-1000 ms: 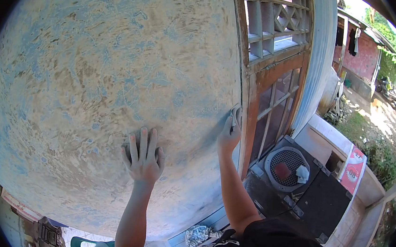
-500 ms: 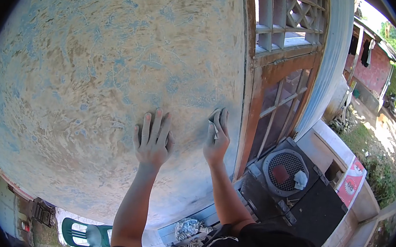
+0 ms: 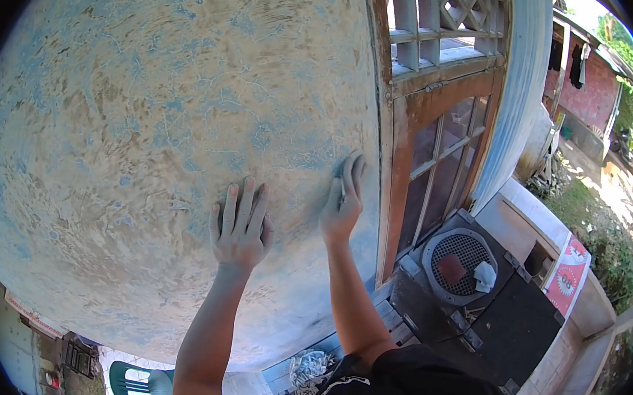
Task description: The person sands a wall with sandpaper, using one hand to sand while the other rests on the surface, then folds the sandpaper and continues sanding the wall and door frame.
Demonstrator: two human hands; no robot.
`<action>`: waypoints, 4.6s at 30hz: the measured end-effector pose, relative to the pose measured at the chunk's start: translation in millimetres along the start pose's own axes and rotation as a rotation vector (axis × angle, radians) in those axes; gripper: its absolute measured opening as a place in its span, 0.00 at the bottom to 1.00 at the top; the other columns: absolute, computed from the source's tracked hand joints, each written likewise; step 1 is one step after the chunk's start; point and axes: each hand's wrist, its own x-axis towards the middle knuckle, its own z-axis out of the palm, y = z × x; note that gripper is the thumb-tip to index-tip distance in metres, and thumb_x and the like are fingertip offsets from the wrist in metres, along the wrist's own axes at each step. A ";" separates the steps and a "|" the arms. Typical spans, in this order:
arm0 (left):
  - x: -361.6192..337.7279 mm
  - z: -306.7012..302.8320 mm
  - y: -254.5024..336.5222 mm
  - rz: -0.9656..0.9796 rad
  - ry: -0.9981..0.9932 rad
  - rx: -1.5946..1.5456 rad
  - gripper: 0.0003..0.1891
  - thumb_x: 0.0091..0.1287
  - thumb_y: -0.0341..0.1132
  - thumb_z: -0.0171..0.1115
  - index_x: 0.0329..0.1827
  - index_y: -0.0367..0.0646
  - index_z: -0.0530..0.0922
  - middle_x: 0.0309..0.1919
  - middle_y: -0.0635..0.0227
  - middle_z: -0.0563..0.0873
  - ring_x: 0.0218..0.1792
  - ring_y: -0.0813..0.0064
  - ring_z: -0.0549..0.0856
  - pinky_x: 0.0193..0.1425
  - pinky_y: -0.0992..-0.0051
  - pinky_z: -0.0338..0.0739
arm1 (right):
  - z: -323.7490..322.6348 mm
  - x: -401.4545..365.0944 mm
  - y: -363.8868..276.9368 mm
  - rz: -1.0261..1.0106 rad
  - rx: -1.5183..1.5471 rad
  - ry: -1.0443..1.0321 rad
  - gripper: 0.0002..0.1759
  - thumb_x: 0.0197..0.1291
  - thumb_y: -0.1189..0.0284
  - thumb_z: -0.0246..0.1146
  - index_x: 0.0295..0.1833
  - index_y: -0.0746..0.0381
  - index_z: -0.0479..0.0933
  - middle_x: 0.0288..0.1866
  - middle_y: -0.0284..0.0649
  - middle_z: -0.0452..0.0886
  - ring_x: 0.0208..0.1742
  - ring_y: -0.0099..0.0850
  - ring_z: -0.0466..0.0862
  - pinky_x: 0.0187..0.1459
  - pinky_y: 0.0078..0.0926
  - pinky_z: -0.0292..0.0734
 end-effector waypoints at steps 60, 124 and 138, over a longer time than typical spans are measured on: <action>143.8 -42.7 -57.1 0.448 -0.170 0.020 0.34 0.73 0.47 0.63 0.85 0.72 0.73 0.88 0.79 0.68 0.88 0.69 0.65 0.93 0.50 0.55 | -28.2 -54.9 51.8 -0.173 0.110 -0.446 0.24 0.82 0.80 0.57 0.79 0.65 0.78 0.89 0.60 0.63 0.91 0.56 0.58 0.86 0.52 0.61; 151.7 -38.2 -51.2 0.387 -0.078 -0.060 0.30 0.77 0.44 0.61 0.83 0.69 0.75 0.86 0.81 0.71 0.85 0.74 0.69 0.89 0.59 0.63 | 4.4 -31.8 11.5 -0.058 0.034 -0.034 0.22 0.81 0.78 0.60 0.75 0.73 0.78 0.84 0.59 0.72 0.86 0.58 0.68 0.82 0.50 0.69; 153.4 -41.9 -50.0 0.400 -0.111 -0.013 0.30 0.78 0.46 0.60 0.85 0.70 0.73 0.87 0.85 0.70 0.86 0.77 0.67 0.90 0.60 0.61 | -5.3 -23.5 32.4 -0.192 0.050 -0.116 0.23 0.81 0.76 0.60 0.77 0.70 0.78 0.83 0.57 0.74 0.87 0.58 0.68 0.82 0.50 0.68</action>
